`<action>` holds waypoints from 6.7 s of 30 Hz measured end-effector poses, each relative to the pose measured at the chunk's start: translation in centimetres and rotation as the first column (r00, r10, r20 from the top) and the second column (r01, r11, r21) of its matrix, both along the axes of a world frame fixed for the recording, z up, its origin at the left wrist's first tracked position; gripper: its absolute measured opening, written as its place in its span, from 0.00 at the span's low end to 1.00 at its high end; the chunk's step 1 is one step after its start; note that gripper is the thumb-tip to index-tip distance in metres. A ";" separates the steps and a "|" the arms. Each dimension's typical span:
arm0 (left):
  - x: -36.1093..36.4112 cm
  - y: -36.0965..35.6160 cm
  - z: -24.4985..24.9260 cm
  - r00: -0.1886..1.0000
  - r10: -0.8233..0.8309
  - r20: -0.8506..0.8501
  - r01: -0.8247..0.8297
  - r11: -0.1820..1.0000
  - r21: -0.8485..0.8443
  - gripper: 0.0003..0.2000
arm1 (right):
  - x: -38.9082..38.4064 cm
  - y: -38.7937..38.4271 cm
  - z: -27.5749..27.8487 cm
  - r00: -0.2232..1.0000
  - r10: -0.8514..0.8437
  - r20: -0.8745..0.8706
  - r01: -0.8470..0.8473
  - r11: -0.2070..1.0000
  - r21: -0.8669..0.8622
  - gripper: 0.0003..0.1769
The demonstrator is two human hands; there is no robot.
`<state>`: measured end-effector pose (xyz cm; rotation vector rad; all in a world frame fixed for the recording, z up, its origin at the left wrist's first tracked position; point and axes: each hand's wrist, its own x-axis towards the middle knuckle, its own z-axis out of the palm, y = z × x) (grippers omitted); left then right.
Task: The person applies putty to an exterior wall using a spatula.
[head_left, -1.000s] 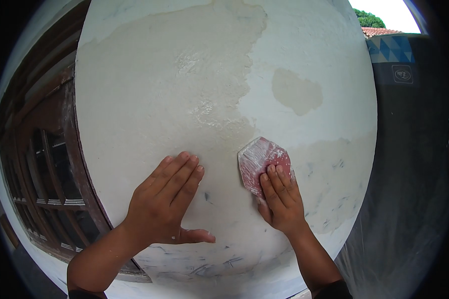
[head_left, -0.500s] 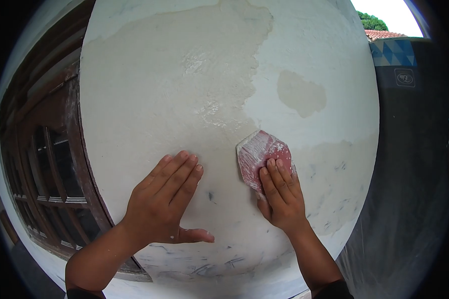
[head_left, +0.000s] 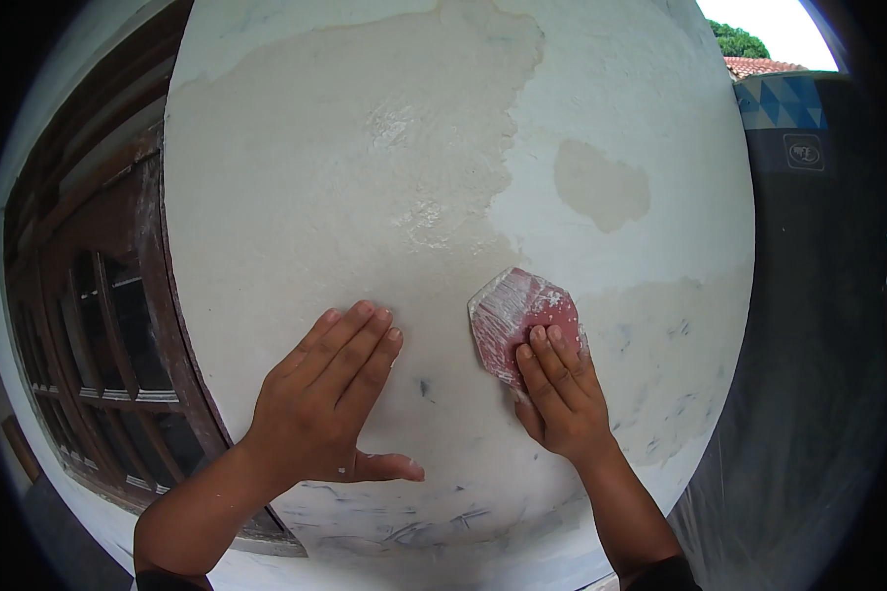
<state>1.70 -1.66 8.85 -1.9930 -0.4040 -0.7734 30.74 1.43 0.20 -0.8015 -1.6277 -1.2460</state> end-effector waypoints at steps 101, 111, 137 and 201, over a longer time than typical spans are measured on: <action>0.5 0.6 -2.5 0.998 -0.059 -0.023 0.059 0.998 -0.030 0.54 | -4.0 0.8 -3.1 0.987 0.051 -0.150 -0.045 0.998 0.044 0.23; -1.2 -0.4 -9.7 0.984 -0.154 0.092 0.169 0.967 -0.192 0.54 | -3.5 -6.2 -11.9 0.800 0.325 -0.505 -0.332 0.940 0.080 0.25; 18.9 -10.4 -51.9 0.662 0.576 0.480 0.747 -0.557 -0.362 0.49 | 14.3 -31.7 -35.2 -0.709 -0.099 -0.699 -0.472 0.802 0.365 0.11; 37.6 -19.9 -88.7 0.451 0.850 -0.273 0.892 -0.439 0.105 0.48 | 24.0 -26.8 -78.0 0.408 -0.849 -0.335 -0.632 0.002 -0.775 0.10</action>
